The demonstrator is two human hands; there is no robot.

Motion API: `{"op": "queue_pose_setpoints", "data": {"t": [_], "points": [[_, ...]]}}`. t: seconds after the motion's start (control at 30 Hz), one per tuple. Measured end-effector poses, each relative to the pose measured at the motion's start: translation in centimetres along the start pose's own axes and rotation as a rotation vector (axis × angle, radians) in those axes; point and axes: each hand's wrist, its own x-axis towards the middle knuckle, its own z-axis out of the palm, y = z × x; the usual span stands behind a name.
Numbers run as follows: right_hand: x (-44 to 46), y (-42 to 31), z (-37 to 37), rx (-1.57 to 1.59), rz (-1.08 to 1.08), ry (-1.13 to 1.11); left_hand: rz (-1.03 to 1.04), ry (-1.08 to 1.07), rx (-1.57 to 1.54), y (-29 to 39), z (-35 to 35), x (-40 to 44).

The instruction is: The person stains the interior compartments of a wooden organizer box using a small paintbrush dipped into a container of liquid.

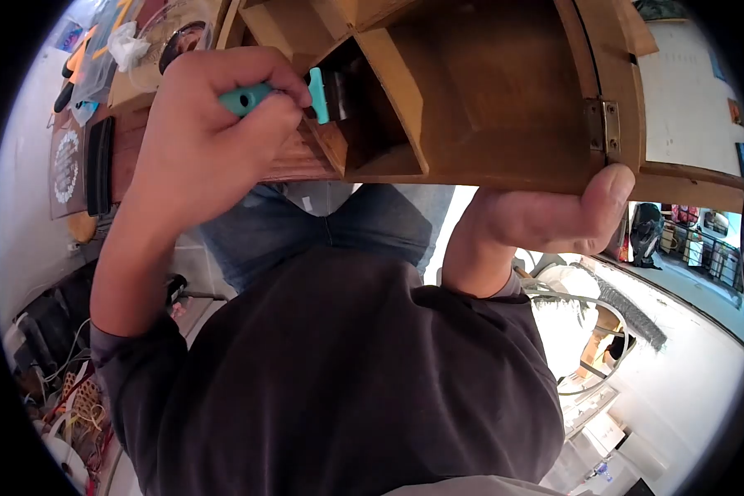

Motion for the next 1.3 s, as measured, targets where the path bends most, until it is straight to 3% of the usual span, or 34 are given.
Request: {"op": "queue_pose_setpoints", "data": {"t": [0.07,0.13,0.2,0.3,0.4,0.43,0.47,0.53,0.6,0.67,0.7,0.8,0.93,1.07,1.3], "points": [[0.0,0.2,0.2,0.05,0.011,0.037,-0.338,-0.098,-0.309,1.0,0.2,-0.8],[0.0,0.9,0.1,0.104,0.018,0.074,-0.339,-0.1,-0.425,0.7,2.7,-1.3],[0.1,1.5,-0.3,0.146,-0.004,0.052,-0.057,-0.08,-0.236,-0.1,4.3,-1.7],[0.4,1.5,-0.6,0.165,-0.025,-0.039,0.131,0.041,0.004,-1.1,4.3,-2.3],[0.2,1.6,-0.4,0.272,0.036,-0.015,0.027,-0.014,0.098,-0.5,1.7,-3.3],[0.2,1.6,-0.4,0.307,0.054,-0.006,-0.035,0.123,0.01,-0.7,1.9,-3.8],[0.2,1.6,-0.3,0.297,0.026,-0.044,-0.032,0.117,0.011,-0.3,1.7,-3.7],[0.2,1.4,-0.1,0.286,-0.002,-0.088,-0.242,0.178,-0.243,0.9,1.3,-3.2],[0.2,1.1,0.3,0.321,0.014,-0.099,-0.238,0.21,-0.294,0.0,2.7,-2.3],[0.2,0.9,0.2,0.311,0.012,-0.121,0.033,0.224,0.123,-1.5,3.3,-1.9],[0.2,0.9,0.1,0.299,0.011,-0.124,0.084,0.263,0.19,-1.0,3.0,-2.0],[0.3,0.9,-0.2,0.24,0.011,-0.105,-0.049,0.29,0.116,0.2,1.3,-3.3],[0.2,0.9,0.1,0.194,0.016,-0.095,-0.031,0.316,0.012,1.2,1.2,-2.7],[0.7,1.6,-0.1,0.202,-0.007,-0.098,0.114,0.164,0.067,-0.4,4.2,-1.1],[0.9,1.9,0.5,0.284,0.018,-0.048,0.145,-0.042,0.002,-0.8,3.5,-1.5]]}}
